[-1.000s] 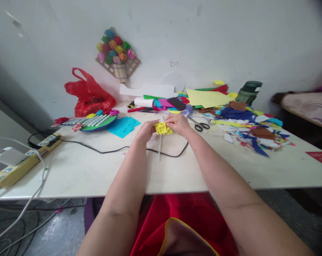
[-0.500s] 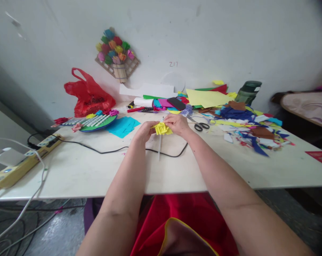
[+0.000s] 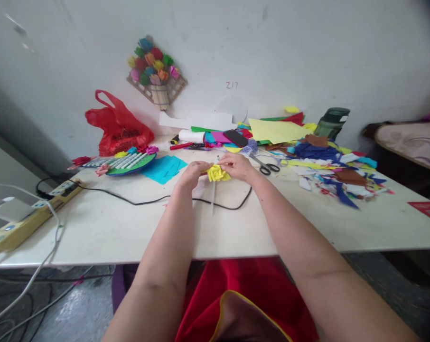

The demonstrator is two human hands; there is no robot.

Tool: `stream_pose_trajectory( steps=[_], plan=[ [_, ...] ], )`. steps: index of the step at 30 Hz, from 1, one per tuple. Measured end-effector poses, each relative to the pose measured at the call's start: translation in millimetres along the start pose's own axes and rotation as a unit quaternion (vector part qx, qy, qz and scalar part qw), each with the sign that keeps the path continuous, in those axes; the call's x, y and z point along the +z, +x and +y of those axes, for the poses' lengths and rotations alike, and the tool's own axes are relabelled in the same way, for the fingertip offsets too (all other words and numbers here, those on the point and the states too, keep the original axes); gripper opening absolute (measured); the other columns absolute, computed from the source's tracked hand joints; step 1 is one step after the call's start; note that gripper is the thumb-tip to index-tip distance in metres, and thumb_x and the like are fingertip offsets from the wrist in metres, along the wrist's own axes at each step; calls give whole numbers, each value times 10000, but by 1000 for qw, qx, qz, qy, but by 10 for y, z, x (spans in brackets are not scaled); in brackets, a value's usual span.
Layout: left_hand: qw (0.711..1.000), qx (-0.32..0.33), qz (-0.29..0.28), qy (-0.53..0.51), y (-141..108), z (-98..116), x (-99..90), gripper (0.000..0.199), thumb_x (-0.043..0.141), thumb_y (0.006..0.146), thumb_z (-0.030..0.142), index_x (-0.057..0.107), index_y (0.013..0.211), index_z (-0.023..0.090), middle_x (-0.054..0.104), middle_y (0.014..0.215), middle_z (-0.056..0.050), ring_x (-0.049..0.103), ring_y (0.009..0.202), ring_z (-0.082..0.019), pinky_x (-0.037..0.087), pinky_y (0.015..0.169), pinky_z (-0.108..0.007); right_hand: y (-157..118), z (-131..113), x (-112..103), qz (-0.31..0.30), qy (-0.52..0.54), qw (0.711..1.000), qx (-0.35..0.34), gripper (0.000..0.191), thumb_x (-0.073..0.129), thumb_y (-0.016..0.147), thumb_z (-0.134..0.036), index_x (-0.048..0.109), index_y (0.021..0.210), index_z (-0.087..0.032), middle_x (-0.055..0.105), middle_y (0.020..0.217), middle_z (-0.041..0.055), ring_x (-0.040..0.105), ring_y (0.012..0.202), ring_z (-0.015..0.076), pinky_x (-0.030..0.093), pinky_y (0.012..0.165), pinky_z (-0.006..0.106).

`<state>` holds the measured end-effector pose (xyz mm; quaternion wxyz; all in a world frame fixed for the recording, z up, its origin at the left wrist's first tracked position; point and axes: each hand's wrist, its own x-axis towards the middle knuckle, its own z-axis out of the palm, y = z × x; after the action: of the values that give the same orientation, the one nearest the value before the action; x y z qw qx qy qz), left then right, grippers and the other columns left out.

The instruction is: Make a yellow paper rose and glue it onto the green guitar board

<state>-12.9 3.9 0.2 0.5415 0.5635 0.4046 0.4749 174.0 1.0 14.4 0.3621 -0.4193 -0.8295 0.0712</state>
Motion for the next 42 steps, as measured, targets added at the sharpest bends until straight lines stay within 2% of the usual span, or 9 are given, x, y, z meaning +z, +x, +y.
stream_pose_trajectory(
  steps=[4,7,11,17,29,34,38,42],
  plan=[
    [999,8,-13,29,1,4,-16,342,752,519,444,644,621,135,624,635,-30,586,741,-183,423,807,-334,14,48,-4,-8,60,998,-12,287,507,737,-138,740,895,-195,685,952,50,599,871,177,461,753,293],
    [999,11,-12,50,6,-9,-36,339,753,528,438,658,655,138,625,636,-24,574,735,-175,415,798,-319,14,20,-32,-21,54,998,-5,250,505,792,-226,739,871,-183,690,947,59,595,907,186,450,788,299],
    [997,18,-16,74,13,-31,-57,303,736,569,432,665,655,151,609,619,-8,556,715,-155,402,773,-289,5,-53,-55,-25,9,999,32,259,510,823,-326,729,808,-188,693,922,46,592,876,172,434,737,272],
    [996,33,-15,82,10,-30,-49,302,740,566,441,685,657,159,608,616,-9,544,699,-155,388,741,-281,5,-100,-44,-24,-40,998,49,261,496,836,-325,723,791,-202,697,952,29,591,886,165,405,684,259],
    [991,24,-27,127,-11,-14,12,298,709,625,433,677,742,160,575,638,16,484,660,-119,341,692,-259,9,-84,-21,-41,-106,993,24,234,508,823,-296,713,755,-205,691,920,31,580,835,162,356,603,254],
    [991,26,-23,132,-12,-14,8,290,717,610,428,649,699,160,566,628,18,485,652,-122,342,671,-255,21,-82,-11,-35,-91,995,31,225,497,813,-274,688,729,-191,691,903,38,581,843,164,379,645,254],
    [990,26,-20,136,-18,1,-2,278,718,611,401,672,735,157,586,645,12,505,662,-127,358,687,-260,39,-42,8,-28,-35,998,49,244,476,815,-255,683,714,-175,682,878,50,582,851,168,413,719,267],
    [991,35,-20,131,-29,23,-4,265,720,611,381,689,740,151,603,638,5,520,657,-130,372,691,-263,44,37,1,-15,18,1000,15,220,498,795,-213,713,780,-168,665,892,60,579,847,164,438,763,280]
  ],
)
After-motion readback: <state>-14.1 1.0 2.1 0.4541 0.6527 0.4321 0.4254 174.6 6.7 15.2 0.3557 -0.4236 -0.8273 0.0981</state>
